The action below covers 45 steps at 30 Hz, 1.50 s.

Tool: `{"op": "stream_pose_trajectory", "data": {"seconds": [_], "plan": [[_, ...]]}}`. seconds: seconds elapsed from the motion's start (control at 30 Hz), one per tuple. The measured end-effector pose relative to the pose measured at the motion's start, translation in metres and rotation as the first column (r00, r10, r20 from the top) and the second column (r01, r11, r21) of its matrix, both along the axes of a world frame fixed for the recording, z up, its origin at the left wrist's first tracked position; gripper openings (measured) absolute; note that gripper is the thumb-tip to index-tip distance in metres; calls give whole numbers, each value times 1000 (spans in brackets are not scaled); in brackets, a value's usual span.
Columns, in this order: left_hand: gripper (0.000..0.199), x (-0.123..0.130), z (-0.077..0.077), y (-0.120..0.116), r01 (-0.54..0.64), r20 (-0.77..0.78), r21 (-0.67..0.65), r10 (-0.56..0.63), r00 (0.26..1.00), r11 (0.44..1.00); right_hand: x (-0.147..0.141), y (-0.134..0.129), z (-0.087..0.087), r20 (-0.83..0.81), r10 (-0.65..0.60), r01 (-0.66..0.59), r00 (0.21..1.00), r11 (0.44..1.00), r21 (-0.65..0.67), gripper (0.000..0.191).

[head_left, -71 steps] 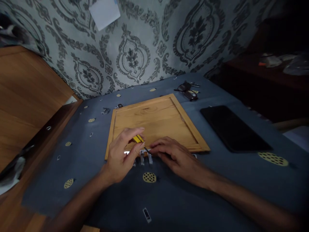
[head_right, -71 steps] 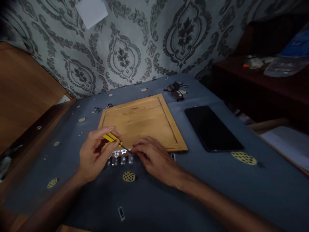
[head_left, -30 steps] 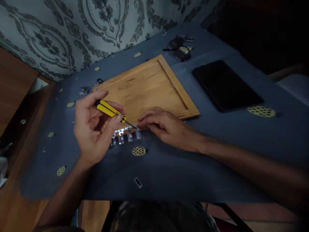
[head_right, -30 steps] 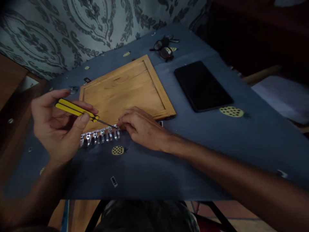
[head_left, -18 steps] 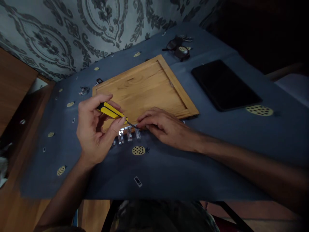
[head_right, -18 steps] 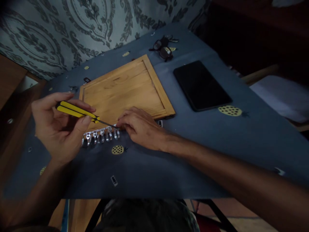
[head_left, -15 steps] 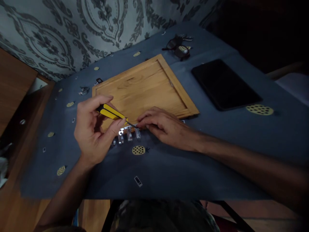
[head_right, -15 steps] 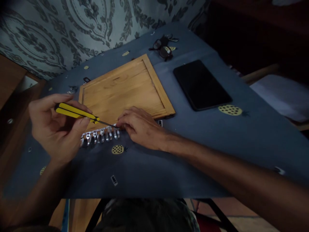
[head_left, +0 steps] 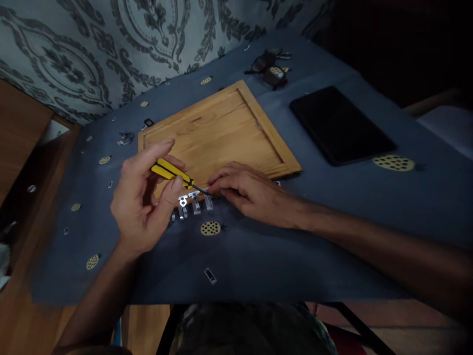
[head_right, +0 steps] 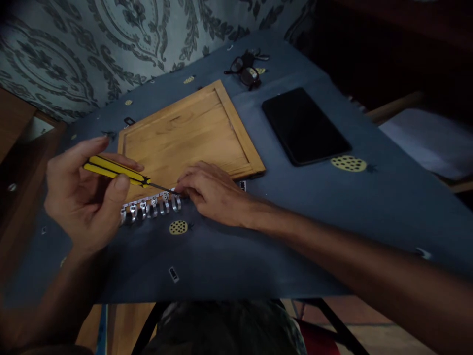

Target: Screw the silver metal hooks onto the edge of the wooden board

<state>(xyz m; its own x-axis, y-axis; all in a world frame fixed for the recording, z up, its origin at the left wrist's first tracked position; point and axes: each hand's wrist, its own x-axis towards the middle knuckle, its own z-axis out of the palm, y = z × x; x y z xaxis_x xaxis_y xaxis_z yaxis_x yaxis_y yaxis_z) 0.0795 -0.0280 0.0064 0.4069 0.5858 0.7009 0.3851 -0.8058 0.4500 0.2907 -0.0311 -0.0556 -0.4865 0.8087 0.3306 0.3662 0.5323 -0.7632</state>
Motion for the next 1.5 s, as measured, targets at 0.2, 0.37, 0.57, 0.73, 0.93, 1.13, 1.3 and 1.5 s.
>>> {"op": "stream_pose_trajectory", "data": {"seconds": [0.2, 0.37, 0.57, 0.73, 0.93, 1.13, 1.3, 1.5], "plan": [[50, 2, -5, 0, -103, 1, 133, 104, 995, 986, 0, -1, 2, 20, 14, -14, 1000, 1000, -4, 28], [55, 0, -5, 0, -91, -9, 114, 93, 996, 989, 0, -1, 3, 22, 11, -11, 1000, 1000, -3, 28], [52, 1, -2, -2, -8, 14, 13, 8, 1000, 1000, 0, -1, 2, 23, 6, -6, 1000, 1000, -11, 28], [56, 1, -3, 1, 15, 15, 21, -15, 1000, 1000, 0, -1, 3, 18, 4, -4, 1000, 1000, -16, 28], [55, 0, -4, 2, -82, 2, 127, 82, 997, 989, 0, -2, 5, 19, 6, -6, 1000, 1000, -29, 28], [54, 4, -1, -3, -38, 7, -7, 38, 999, 999, 0, -1, 4, 28, 1, 0, 1000, 1000, -24, 28], [55, 4, -2, 0, -8, 27, -26, 9, 1000, 1000, 1, -1, 2, 20, -5, 5, 1000, 1000, -21, 28], [56, 2, -3, 1, -92, 22, 74, 90, 996, 993, 1, 0, 2, 25, 3, -2, 1000, 1000, -17, 28]]}}
